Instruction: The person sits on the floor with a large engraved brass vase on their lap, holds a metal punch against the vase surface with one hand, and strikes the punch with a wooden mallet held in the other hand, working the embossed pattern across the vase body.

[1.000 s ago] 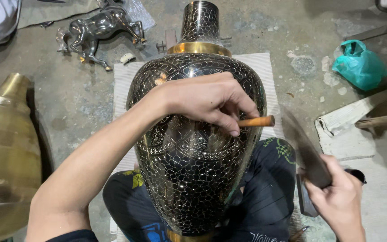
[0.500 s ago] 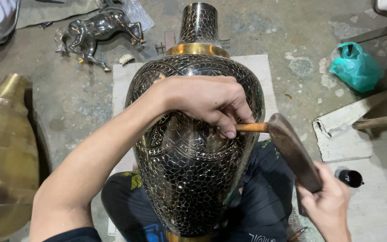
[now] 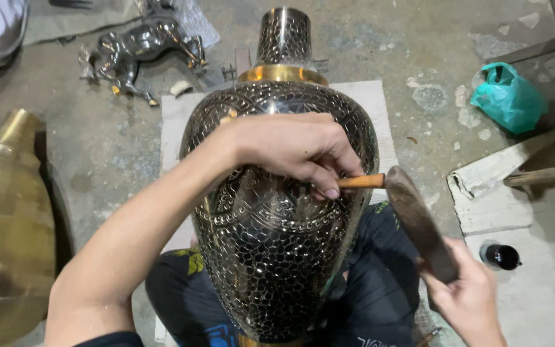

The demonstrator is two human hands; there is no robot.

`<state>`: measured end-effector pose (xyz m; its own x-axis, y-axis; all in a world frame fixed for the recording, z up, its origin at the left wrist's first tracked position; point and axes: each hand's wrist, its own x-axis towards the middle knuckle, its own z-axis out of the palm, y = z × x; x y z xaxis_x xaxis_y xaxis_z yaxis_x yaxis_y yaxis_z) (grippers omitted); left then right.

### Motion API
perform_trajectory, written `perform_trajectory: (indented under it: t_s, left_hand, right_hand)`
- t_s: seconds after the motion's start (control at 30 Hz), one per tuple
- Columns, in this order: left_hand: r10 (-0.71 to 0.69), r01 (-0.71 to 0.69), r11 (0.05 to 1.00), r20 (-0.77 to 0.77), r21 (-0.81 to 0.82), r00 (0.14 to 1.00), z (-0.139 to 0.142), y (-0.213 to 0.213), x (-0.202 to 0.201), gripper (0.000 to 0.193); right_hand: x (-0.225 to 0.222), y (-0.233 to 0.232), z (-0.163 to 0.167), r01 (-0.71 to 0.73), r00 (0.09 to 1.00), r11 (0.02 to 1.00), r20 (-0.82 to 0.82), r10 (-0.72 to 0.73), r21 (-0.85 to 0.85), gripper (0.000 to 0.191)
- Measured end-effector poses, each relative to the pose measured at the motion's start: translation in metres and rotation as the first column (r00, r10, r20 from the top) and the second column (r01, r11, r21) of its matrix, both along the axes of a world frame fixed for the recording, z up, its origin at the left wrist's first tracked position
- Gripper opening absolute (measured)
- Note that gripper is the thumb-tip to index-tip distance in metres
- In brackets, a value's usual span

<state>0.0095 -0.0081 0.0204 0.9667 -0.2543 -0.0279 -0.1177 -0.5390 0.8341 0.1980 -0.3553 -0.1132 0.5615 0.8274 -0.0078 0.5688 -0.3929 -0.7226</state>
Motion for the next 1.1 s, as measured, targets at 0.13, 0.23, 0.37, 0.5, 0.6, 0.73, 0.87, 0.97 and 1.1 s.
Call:
perform_trajectory:
  t_s: [0.13,0.23,0.37,0.5,0.6,0.73,0.87,0.97,1.1]
  left_hand:
    - [0.053,-0.051,0.997,0.027,-0.06,0.998,-0.003,0.001,-0.004,0.034]
    - [0.047,-0.045,0.997,0.028,-0.064,0.999,-0.003,0.0,-0.004,0.035]
    - [0.034,-0.033,0.999,0.024,-0.041,0.999,-0.001,0.0,-0.003,0.035]
    - [-0.002,0.002,0.999,-0.01,-0.032,1.0,0.003,0.0,0.0,0.028]
    - [-0.029,0.028,1.0,-0.04,-0.006,0.999,0.006,0.001,0.003,0.023]
    - [-0.041,0.038,0.999,-0.09,-0.033,0.995,0.008,-0.002,0.004,0.024]
    - [-0.026,0.016,0.997,-0.125,-0.074,0.992,0.003,-0.001,0.001,0.023]
    - [0.013,-0.014,1.0,-0.106,-0.013,0.994,-0.003,0.001,-0.002,0.022]
    - [0.18,-0.178,0.984,0.188,-0.029,0.966,-0.005,0.004,-0.022,0.03]
  right_hand:
    - [0.0,0.003,0.006,0.073,0.982,0.978,-0.184,-0.036,0.194,0.037]
    - [0.001,0.005,0.01,0.051,0.994,0.992,-0.103,-0.038,0.119,0.038]
    - [0.001,0.006,0.008,0.051,0.985,0.994,0.157,-0.066,0.093,0.033]
    - [0.0,0.004,0.003,0.18,0.96,0.982,-0.227,-0.163,0.057,0.035]
    - [-0.001,0.002,0.001,0.088,0.99,0.996,0.116,-0.084,-0.03,0.044]
    - [-0.005,0.004,-0.002,0.095,0.986,0.978,-0.15,-0.067,0.187,0.043]
    - [-0.003,0.008,-0.001,0.024,0.994,0.998,0.107,-0.03,0.06,0.046]
    - [0.002,0.01,0.004,-0.034,0.988,0.998,0.149,0.041,-0.049,0.054]
    - [0.012,0.013,0.007,-0.118,0.982,0.991,0.158,0.106,0.066,0.053]
